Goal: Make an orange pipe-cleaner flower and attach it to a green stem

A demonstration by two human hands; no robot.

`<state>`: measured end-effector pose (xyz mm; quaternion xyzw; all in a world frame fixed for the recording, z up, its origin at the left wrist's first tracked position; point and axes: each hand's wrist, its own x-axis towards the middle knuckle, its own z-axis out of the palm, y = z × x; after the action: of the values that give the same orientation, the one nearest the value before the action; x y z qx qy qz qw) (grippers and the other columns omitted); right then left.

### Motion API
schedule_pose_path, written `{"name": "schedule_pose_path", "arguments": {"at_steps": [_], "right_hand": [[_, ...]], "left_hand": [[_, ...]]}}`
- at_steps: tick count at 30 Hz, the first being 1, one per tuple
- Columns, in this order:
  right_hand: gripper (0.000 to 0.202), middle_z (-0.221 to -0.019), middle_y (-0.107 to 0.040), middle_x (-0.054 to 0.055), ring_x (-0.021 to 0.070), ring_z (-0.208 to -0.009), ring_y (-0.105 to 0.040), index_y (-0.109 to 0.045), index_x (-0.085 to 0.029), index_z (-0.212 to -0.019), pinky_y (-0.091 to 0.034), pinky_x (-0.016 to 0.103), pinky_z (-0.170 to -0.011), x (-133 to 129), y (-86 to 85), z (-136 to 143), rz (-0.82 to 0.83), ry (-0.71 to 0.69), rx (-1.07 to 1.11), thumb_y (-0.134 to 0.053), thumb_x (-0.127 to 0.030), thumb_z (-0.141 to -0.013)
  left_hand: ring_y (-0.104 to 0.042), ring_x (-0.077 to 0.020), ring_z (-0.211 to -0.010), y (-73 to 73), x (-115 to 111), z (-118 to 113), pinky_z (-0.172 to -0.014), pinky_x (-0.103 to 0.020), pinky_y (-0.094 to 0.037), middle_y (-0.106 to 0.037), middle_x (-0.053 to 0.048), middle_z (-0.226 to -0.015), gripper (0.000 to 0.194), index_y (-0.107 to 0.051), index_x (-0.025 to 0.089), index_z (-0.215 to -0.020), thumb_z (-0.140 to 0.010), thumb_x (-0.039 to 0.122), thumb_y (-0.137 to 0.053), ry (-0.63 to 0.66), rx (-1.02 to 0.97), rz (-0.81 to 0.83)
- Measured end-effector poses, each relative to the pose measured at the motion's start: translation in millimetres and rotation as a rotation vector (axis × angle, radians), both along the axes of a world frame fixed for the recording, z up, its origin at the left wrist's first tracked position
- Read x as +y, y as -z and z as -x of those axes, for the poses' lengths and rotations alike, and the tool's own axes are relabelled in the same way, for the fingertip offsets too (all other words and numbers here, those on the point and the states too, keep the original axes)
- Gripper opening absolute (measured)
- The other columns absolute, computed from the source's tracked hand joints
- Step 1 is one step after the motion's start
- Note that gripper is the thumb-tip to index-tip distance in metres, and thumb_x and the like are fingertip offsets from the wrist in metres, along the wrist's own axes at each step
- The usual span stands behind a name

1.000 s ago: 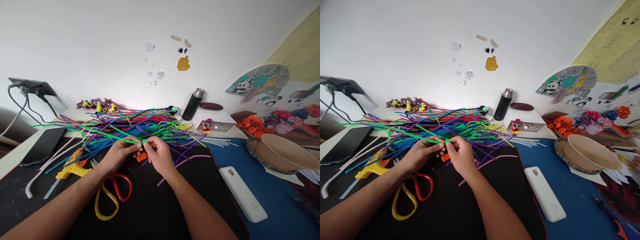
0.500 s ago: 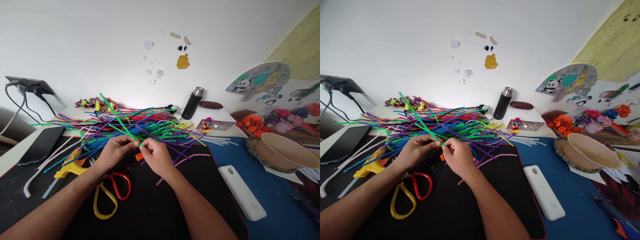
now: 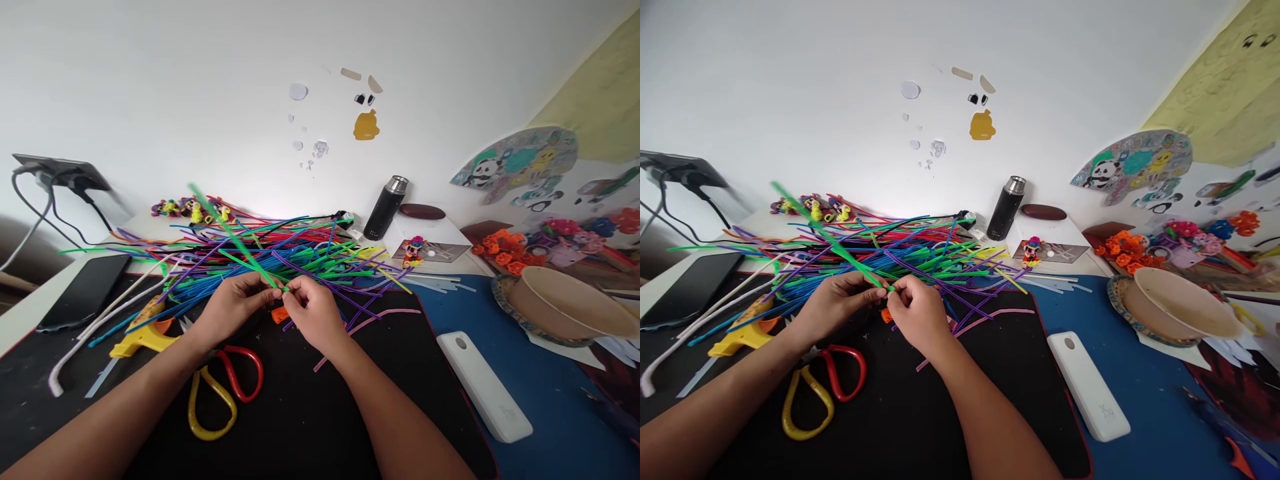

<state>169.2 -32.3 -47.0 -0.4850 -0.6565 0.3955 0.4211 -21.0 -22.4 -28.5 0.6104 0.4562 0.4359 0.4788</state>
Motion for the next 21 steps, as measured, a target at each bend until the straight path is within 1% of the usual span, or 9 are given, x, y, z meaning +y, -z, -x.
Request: {"name": "schedule_pose_path", "arguments": {"at_steps": [3,6,8,12,16,18,21], "right_hand": [[0.01,-0.064,-0.059,-0.005,0.0146,-0.057,-0.054,-0.065,-0.024,-0.089,-0.037,0.027,-0.054,0.3,0.8,0.1,0.013,-0.004,0.036,-0.064,-0.034,-0.093],[0.016,-0.065,-0.061,-0.004,0.0145,-0.054,-0.056,-0.066,-0.024,-0.092,-0.04,0.026,-0.052,-0.1,1.3,1.3,0.044,-0.01,0.096,-0.065,-0.04,-0.095],[0.019,-0.064,-0.062,-0.004,0.0141,-0.051,-0.056,-0.065,-0.024,-0.093,-0.041,0.026,-0.05,-0.2,1.2,2.2,0.067,-0.018,0.155,-0.065,-0.043,-0.096],[0.021,-0.065,-0.064,-0.004,0.0124,-0.046,-0.053,-0.063,-0.023,-0.093,-0.041,0.025,-0.047,0.6,-0.6,2.9,0.099,-0.029,0.247,-0.066,-0.044,-0.094],[0.022,-0.068,-0.068,-0.002,0.0111,-0.044,-0.051,-0.062,-0.023,-0.091,-0.039,0.025,-0.045,1.5,-3.1,1.8,0.113,-0.013,0.271,-0.067,-0.044,-0.093],[0.022,-0.063,-0.064,-0.004,0.011,-0.042,-0.049,-0.062,-0.022,-0.09,-0.038,0.025,-0.045,1.7,-4.1,0.9,0.123,-0.005,0.262,-0.067,-0.044,-0.093],[0.022,-0.056,-0.056,-0.007,0.012,-0.041,-0.048,-0.062,-0.023,-0.091,-0.037,0.026,-0.045,1.7,-4.7,0.2,0.131,0.001,0.25,-0.066,-0.044,-0.093]], "left_hand": [[-0.07,-0.021,-0.071,1.1,1.7,-1.1,-0.067,-0.029,-0.055,-0.081,-0.006,-0.082,0.034,-0.084,0.02,-0.086,-0.072,0.048,-0.098,0.029,-0.078,0.07],[-0.068,-0.0185,-0.068,0.9,1.9,-4.8,-0.063,-0.026,-0.054,-0.077,-0.004,-0.076,0.034,-0.083,0.019,-0.083,-0.069,0.044,-0.101,0.004,-0.185,0.134],[-0.067,-0.0167,-0.065,0.8,1.2,-8.3,-0.06,-0.024,-0.052,-0.075,-0.003,-0.07,0.036,-0.081,0.018,-0.079,-0.067,0.044,-0.102,-0.002,-0.267,0.181],[-0.067,-0.0159,-0.064,2.2,-0.8,-13.3,-0.056,-0.023,-0.049,-0.074,-0.004,-0.069,0.039,-0.079,0.016,-0.078,-0.068,0.046,-0.103,0.056,-0.367,0.289],[-0.069,-0.0165,-0.066,5.0,0.2,-11.2,-0.057,-0.023,-0.051,-0.075,-0.004,-0.072,0.04,-0.08,0.017,-0.083,-0.067,0.045,-0.103,0.076,-0.378,0.326],[-0.069,-0.0164,-0.067,6.0,2.3,-7.8,-0.058,-0.023,-0.051,-0.076,-0.004,-0.073,0.038,-0.081,0.017,-0.082,-0.07,0.048,-0.102,0.065,-0.349,0.304],[-0.068,-0.017,-0.068,6.3,5.9,-2.6,-0.058,-0.024,-0.051,-0.077,-0.006,-0.073,0.037,-0.084,0.017,-0.079,-0.07,0.049,-0.1,0.059,-0.241,0.25]]}}
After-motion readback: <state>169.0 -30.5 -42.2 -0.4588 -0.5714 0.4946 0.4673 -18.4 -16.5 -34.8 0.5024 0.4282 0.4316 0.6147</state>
